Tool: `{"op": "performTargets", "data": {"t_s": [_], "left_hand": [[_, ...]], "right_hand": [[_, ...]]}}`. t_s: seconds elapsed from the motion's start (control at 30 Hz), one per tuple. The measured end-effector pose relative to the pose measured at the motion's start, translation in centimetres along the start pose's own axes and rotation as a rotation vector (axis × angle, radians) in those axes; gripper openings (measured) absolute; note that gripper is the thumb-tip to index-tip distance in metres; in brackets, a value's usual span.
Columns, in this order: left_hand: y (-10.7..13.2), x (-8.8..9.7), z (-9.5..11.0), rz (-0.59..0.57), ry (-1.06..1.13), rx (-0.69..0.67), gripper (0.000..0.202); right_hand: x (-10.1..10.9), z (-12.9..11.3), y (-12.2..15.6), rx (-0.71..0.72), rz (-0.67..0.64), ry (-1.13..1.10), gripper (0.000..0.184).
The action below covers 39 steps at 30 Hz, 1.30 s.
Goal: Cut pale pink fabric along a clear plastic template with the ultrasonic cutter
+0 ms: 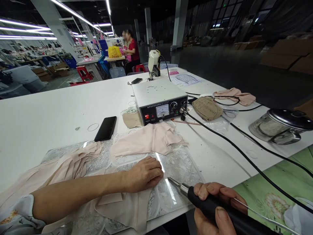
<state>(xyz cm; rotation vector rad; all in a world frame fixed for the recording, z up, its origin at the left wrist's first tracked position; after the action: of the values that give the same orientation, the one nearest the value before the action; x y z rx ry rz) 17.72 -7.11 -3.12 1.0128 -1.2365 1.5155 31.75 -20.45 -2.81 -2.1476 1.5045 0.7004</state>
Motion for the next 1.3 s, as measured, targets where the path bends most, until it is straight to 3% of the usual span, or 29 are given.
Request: {"op": "performTargets", "data": {"t_s": [0.27,0.5,0.7,1.13,1.3], "left_hand": [[-0.5,0.1,0.3,-0.058,-0.062,-0.036,0.013],[-0.3,0.2,0.5,-0.009,-0.060,-0.053,0.018],[0.1,0.7,0.3,0.019,0.000,-0.063,0.022],[0.6,0.3,0.5,0.010,-0.053,-0.113,0.020],[0.8,0.9,0.9,0.096,-0.076,-0.152,0.020]], "right_hand": [[0.0,0.4,-0.1,-0.011,-0.060,-0.015,0.022],[-0.1,0.1,-0.1,0.035,-0.119,-0.010,0.018],[-0.5,-0.2,0.0,0.096,-0.109,-0.011,0.019],[0.5,0.1,-0.2,0.048,-0.030,-0.032,0.021],[0.2,-0.2,-0.2,0.053,-0.033,-0.025,0.021]]}}
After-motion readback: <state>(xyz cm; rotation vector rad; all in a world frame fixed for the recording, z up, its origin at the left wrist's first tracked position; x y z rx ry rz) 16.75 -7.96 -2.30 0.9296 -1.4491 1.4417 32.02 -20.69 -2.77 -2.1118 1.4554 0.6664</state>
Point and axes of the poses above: each hand's wrist, its own y-axis away from the middle knuckle, its own x-axis out of the back of the hand, z = x × y, the point moved 8 cm from there along -y, towards the middle knuckle, and after that the axes turned 5 degrees about -y, right-handed, at the moved point
